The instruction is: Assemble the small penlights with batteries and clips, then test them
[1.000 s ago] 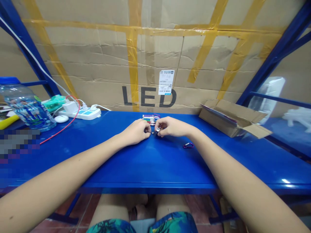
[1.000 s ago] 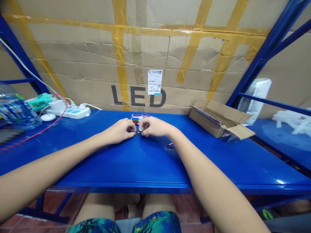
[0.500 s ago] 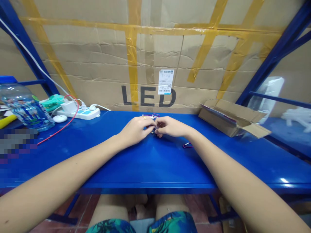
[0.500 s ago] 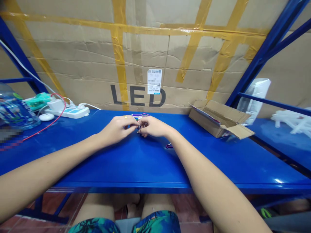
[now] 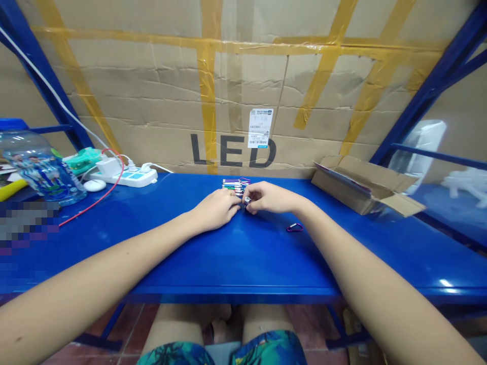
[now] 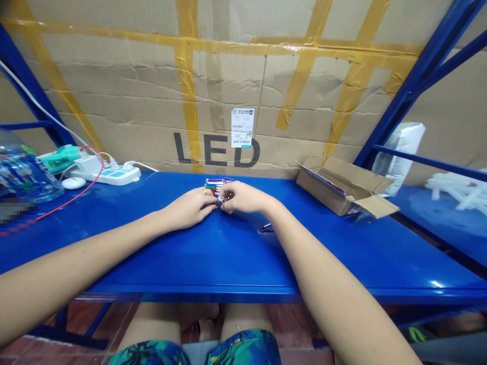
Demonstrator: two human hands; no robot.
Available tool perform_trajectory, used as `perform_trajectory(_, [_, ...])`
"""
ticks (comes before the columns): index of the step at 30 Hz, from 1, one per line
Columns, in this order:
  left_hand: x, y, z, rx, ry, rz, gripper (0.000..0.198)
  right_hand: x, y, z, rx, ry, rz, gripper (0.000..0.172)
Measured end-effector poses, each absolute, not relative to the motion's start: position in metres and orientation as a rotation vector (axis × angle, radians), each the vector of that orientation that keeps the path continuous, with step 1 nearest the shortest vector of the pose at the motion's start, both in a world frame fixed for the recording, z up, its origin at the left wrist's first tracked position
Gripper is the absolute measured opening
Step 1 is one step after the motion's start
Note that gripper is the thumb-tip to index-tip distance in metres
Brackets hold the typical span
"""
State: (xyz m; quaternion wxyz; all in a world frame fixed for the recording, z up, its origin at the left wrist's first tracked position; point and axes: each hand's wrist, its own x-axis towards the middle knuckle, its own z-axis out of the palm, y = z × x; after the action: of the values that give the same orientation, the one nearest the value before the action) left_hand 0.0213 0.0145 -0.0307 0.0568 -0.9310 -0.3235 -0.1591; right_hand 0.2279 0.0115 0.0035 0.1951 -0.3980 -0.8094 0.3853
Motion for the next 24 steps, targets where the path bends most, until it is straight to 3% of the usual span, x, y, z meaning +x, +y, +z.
perform_trajectory(5, [0.027, 0.021, -0.034, -2.818, -0.941, -0.399, 0.025, 0.227, 0.009, 0.005, -1.155, -2.287, 1.025, 0.014])
perform_trajectory(11, [0.018, 0.018, -0.024, -2.922, -0.988, -0.496, 0.009, 0.228, 0.011, 0.004, -1.136, -2.259, 1.072, 0.016])
perform_trajectory(18, [0.018, 0.008, -0.018, -2.827, -0.798, -1.088, 0.009, 0.226, 0.008, 0.004, -1.097, -2.198, 1.163, 0.016])
perform_trajectory(24, [0.021, 0.01, -0.022, -2.831, -0.634, -1.137, 0.014, 0.221, 0.005, 0.005, -0.999, -2.185, 1.217, 0.018])
